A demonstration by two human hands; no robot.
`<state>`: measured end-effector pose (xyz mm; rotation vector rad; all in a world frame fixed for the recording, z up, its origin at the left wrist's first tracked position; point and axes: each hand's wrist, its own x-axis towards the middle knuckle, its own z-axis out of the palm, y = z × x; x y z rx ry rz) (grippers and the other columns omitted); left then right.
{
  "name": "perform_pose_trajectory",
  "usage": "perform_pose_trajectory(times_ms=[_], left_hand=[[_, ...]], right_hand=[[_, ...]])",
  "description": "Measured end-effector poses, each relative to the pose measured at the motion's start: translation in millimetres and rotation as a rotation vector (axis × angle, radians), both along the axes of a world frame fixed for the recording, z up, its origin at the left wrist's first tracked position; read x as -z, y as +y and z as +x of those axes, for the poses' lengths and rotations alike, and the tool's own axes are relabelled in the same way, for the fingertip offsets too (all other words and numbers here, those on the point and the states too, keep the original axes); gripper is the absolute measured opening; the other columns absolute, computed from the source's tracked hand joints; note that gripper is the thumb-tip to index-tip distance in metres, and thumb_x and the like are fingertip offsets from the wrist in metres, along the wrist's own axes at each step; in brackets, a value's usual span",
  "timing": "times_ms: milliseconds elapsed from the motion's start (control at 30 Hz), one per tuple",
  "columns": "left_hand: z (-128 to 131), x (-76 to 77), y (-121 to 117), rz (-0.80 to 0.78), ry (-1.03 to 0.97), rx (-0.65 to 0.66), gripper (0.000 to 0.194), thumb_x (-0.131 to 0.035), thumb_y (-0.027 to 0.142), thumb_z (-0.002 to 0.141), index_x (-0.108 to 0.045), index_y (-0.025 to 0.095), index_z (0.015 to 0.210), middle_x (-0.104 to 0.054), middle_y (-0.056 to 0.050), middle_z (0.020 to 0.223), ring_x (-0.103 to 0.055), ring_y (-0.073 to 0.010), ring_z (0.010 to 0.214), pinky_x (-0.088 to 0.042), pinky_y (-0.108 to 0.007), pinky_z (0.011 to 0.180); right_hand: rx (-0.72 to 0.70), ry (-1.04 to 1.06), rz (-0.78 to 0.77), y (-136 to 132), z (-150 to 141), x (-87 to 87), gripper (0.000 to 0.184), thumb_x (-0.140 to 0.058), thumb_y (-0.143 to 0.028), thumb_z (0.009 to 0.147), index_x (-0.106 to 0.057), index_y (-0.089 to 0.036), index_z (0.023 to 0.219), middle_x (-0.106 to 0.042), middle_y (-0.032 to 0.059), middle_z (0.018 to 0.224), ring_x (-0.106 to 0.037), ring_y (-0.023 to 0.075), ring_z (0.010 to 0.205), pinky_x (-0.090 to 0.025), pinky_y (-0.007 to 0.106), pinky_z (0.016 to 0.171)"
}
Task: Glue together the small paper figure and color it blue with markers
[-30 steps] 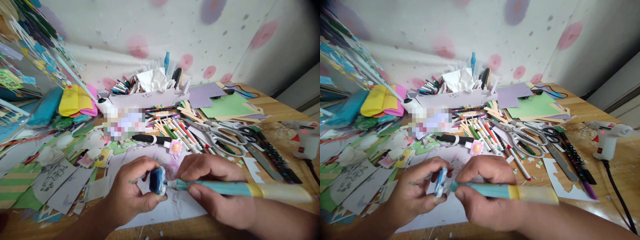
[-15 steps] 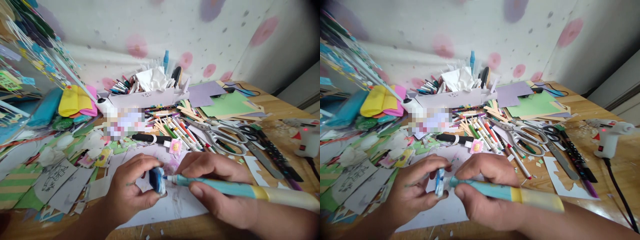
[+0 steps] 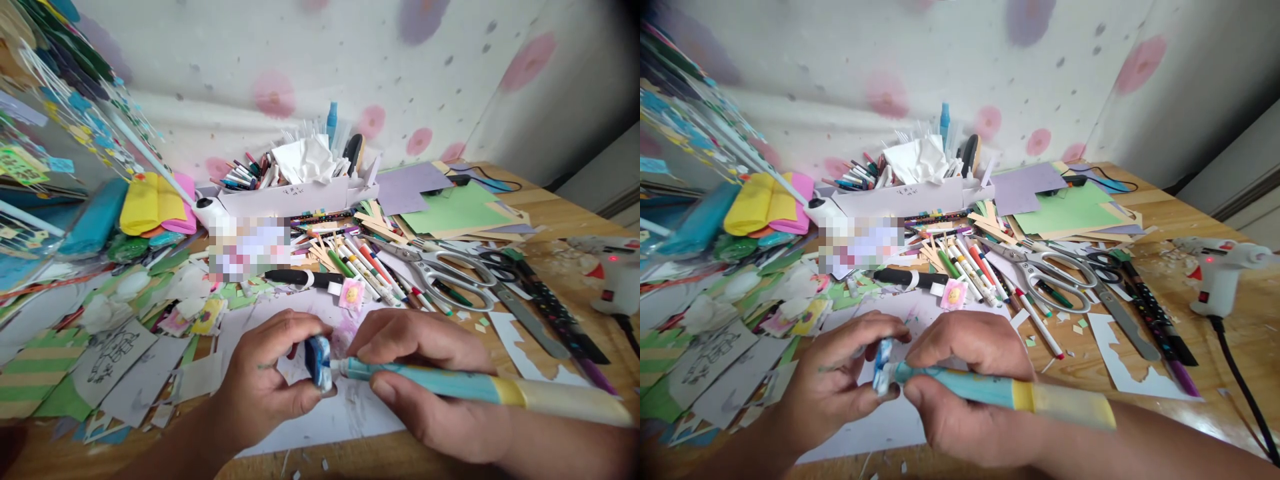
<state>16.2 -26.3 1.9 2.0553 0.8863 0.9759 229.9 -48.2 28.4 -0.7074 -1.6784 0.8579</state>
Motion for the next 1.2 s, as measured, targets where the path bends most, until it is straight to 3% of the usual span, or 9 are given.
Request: perform_pose_trajectory(times_ms=[167, 333, 500, 733, 933, 1200], left_hand=[[1, -0.6, -2, -0.175, -0.088, 0.029, 0.039, -0.078, 0.023, 0.072, -0.066, 0.029, 0.109, -0.069, -0.002, 0.096, -0.065, -0.018, 0.083, -0.052, -0.026, 0.072], [1, 0.1, -2, -0.179, -0.087, 0.022, 0.041, -0.081, 0.033, 0.069, -0.067, 0.031, 0.108, -0.069, 0.0, 0.093, -0.062, -0.0165, 0.079, -0.05, -0.023, 0.067], [0, -0.4, -2, -0.184, -0.063, 0.037, 0.039, -0.08, 0.031, 0.07, -0.068, 0.03, 0.108, -0.069, -0.001, 0.09, -0.061, -0.0164, 0.075, -0.049, -0.024, 0.065], [0, 2.0, -4, -0.32, -0.101, 0.053, 0.04, -0.08, 0.026, 0.069, -0.068, 0.027, 0.107, -0.067, -0.001, 0.089, -0.061, -0.0161, 0.073, -0.05, -0.024, 0.064], [3, 1.1, -5, -0.426, -0.121, 0.03, 0.034, -0.079, 0.032, 0.069, -0.068, 0.02, 0.098, -0.065, -0.002, 0.081, -0.058, -0.0161, 0.07, -0.049, -0.024, 0.062], [2, -1.0, -4, -0.414, -0.11, 0.034, 0.034, -0.08, 0.033, 0.068, -0.069, 0.021, 0.098, -0.062, 0.0, 0.079, -0.055, -0.0144, 0.068, -0.047, -0.024, 0.062]], right_hand=[[0.047, -0.007, -0.015, -2, 3, 2.4, 0.014, -0.064, -0.009, 0.076, -0.067, -0.019, 0.085, -0.073, 0.0049, 0.075, -0.07, 0.0171, 0.063, -0.056, 0.028, 0.058], [0.076, -0.009, -0.04, -4, 6, 3.1, 0.014, -0.065, -0.011, 0.077, -0.065, -0.021, 0.087, -0.074, 0.0037, 0.077, -0.07, 0.0169, 0.065, -0.056, 0.027, 0.057], [0.045, -0.01, -0.003, -2, 1, -0.3, 0.013, -0.063, -0.01, 0.077, -0.065, -0.02, 0.084, -0.073, 0.0042, 0.074, -0.069, 0.0159, 0.06, -0.056, 0.026, 0.055], [0.019, -0.146, 0.225, 1, 2, -2.1, 0.021, -0.06, -0.008, 0.078, -0.061, -0.022, 0.093, -0.074, 0.0075, 0.078, -0.071, 0.0187, 0.067, -0.06, 0.03, 0.06], [0.168, -0.226, 0.42, -6, -4, 11.1, 0.023, -0.064, -0.013, 0.077, -0.064, -0.02, 0.099, -0.076, 0.0103, 0.083, -0.072, 0.0233, 0.075, -0.063, 0.036, 0.07], [0.122, -0.217, 0.373, -1, 1, 2.8, 0.024, -0.067, -0.009, 0.076, -0.064, -0.018, 0.098, -0.075, 0.0118, 0.082, -0.073, 0.0226, 0.074, -0.062, 0.032, 0.067]])
